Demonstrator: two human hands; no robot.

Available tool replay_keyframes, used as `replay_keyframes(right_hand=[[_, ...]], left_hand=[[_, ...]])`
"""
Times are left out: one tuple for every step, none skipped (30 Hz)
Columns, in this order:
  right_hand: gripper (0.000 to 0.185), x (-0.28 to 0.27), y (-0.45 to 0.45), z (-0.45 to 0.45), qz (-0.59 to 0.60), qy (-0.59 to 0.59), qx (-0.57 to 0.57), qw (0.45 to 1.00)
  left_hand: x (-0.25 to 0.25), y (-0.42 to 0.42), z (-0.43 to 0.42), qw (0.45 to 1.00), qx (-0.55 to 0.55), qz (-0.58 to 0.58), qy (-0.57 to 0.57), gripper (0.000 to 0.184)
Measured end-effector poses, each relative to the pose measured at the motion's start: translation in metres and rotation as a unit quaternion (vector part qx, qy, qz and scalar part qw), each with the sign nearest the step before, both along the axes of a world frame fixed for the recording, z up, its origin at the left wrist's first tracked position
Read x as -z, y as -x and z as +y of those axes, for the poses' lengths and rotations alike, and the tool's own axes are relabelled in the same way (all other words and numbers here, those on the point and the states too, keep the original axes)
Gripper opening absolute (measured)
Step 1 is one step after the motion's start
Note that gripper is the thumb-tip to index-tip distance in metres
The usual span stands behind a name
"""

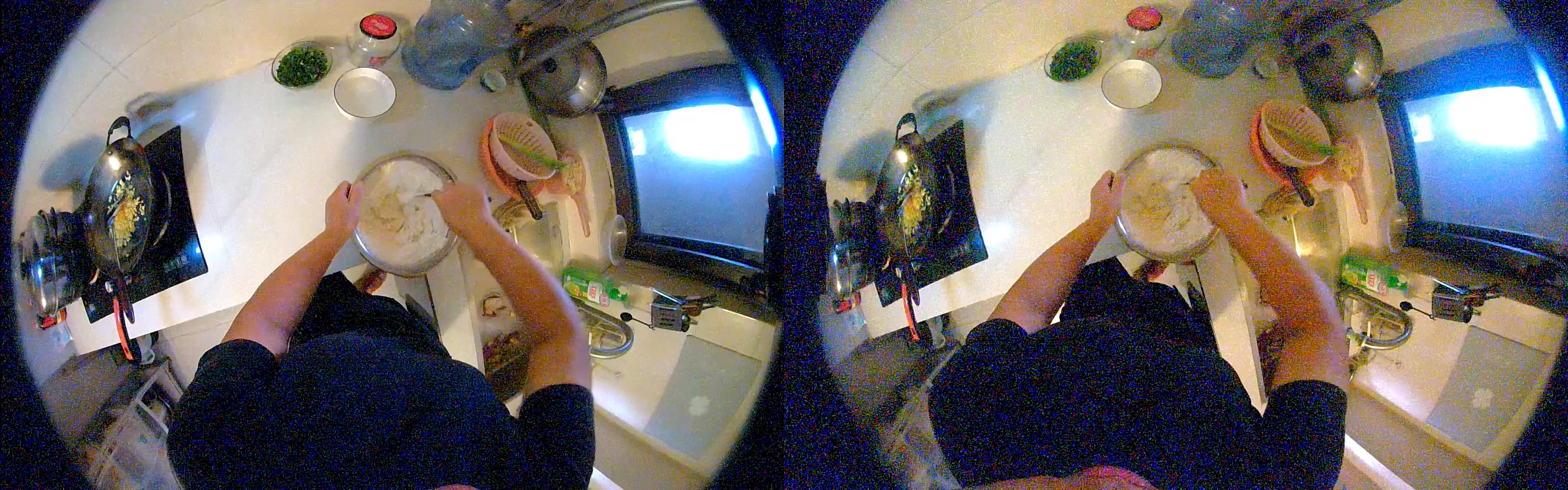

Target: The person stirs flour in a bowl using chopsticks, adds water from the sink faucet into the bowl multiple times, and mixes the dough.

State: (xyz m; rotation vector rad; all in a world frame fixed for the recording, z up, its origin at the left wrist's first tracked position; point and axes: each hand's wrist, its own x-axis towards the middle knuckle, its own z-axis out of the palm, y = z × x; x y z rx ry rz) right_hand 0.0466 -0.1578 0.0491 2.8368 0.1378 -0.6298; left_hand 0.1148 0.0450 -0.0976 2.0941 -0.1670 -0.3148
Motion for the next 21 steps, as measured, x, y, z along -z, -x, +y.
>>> replay_keyframes(right_hand=[[0.016, -0.005, -0.002, -0.006, 0.008, 0.014, -0.015, 1.0], [0.015, -0.009, 0.0, -0.011, 0.026, 0.029, -0.022, 0.999], [0.015, -0.013, 0.001, -0.016, 0.043, 0.044, -0.03, 0.998], [0.015, -0.016, 0.003, -0.021, 0.06, 0.058, -0.038, 0.996], [0.015, -0.014, 0.013, -0.026, 0.075, 0.057, -0.015, 0.995], [0.015, -0.008, 0.03, -0.029, 0.091, 0.055, 0.008, 0.994], [0.015, -0.002, 0.045, -0.031, 0.106, 0.055, 0.032, 0.992], [0.014, 0.005, 0.057, -0.034, 0.109, 0.041, 0.018, 0.993], [0.014, 0.012, 0.07, -0.035, 0.114, 0.025, 0.004, 0.993], [0.014, 0.012, 0.078, -0.031, 0.117, 0.007, -0.008, 0.993], [0.016, 0.012, 0.085, -0.024, 0.13, -0.011, 0.031, 0.991], [0.017, 0.007, 0.085, -0.008, 0.142, -0.029, 0.07, 0.987], [0.018, 0.006, 0.084, 0.005, 0.153, -0.047, 0.108, 0.981], [0.02, 0.012, 0.085, 0.012, 0.151, -0.131, 0.134, 0.971], [0.021, 0.022, 0.086, 0.015, 0.15, -0.213, 0.157, 0.953], [0.022, 0.033, 0.088, 0.019, 0.147, -0.294, 0.179, 0.927], [0.022, 0.045, 0.087, 0.026, 0.109, -0.323, 0.218, 0.915], [0.023, 0.054, 0.083, 0.036, 0.07, -0.351, 0.256, 0.898], [0.024, 0.059, 0.081, 0.041, 0.03, -0.378, 0.294, 0.877], [0.023, 0.062, 0.078, 0.039, 0.01, -0.374, 0.3, 0.877], [0.023, 0.055, 0.065, 0.04, -0.012, -0.371, 0.307, 0.876]], left_hand=[[0.0, 0.001, 0.0, 1.0, 0.001, 0.004, 0.006, 0.036], [0.001, 0.002, 0.0, 1.0, -0.004, 0.006, 0.018, 0.037], [0.001, 0.003, 0.0, 1.0, -0.01, 0.008, 0.028, 0.037], [0.002, 0.003, 0.0, 0.999, -0.017, 0.009, 0.039, 0.037], [0.005, 0.004, 0.0, 0.998, -0.027, 0.025, 0.055, 0.037], [0.011, 0.005, -0.001, 0.996, -0.037, 0.042, 0.072, 0.038], [0.015, 0.005, -0.002, 0.993, -0.047, 0.057, 0.09, 0.039], [0.013, 0.005, -0.004, 0.992, -0.059, 0.057, 0.093, 0.039], [0.01, 0.005, -0.005, 0.991, -0.07, 0.058, 0.096, 0.04], [0.008, 0.006, -0.005, 0.99, -0.08, 0.058, 0.097, 0.041], [0.009, 0.006, -0.005, 0.991, -0.079, 0.063, 0.088, 0.041], [0.01, 0.005, -0.005, 0.992, -0.078, 0.066, 0.079, 0.041], [0.009, 0.004, -0.005, 0.992, -0.076, 0.07, 0.07, 0.042], [0.007, 0.004, -0.005, 0.992, -0.072, 0.075, 0.068, 0.041], [0.002, 0.004, -0.006, 0.992, -0.069, 0.082, 0.066, 0.041], [0.0, 0.005, -0.006, 0.992, -0.067, 0.088, 0.064, 0.04], [0.002, 0.006, -0.007, 0.993, -0.063, 0.078, 0.069, 0.04], [0.004, 0.005, -0.008, 0.993, -0.059, 0.066, 0.073, 0.039], [0.005, 0.005, -0.007, 0.994, -0.055, 0.054, 0.077, 0.039], [0.007, 0.005, -0.006, 0.995, -0.044, 0.052, 0.07, 0.038], [0.002, 0.003, -0.005, 0.996, -0.033, 0.049, 0.063, 0.038]])
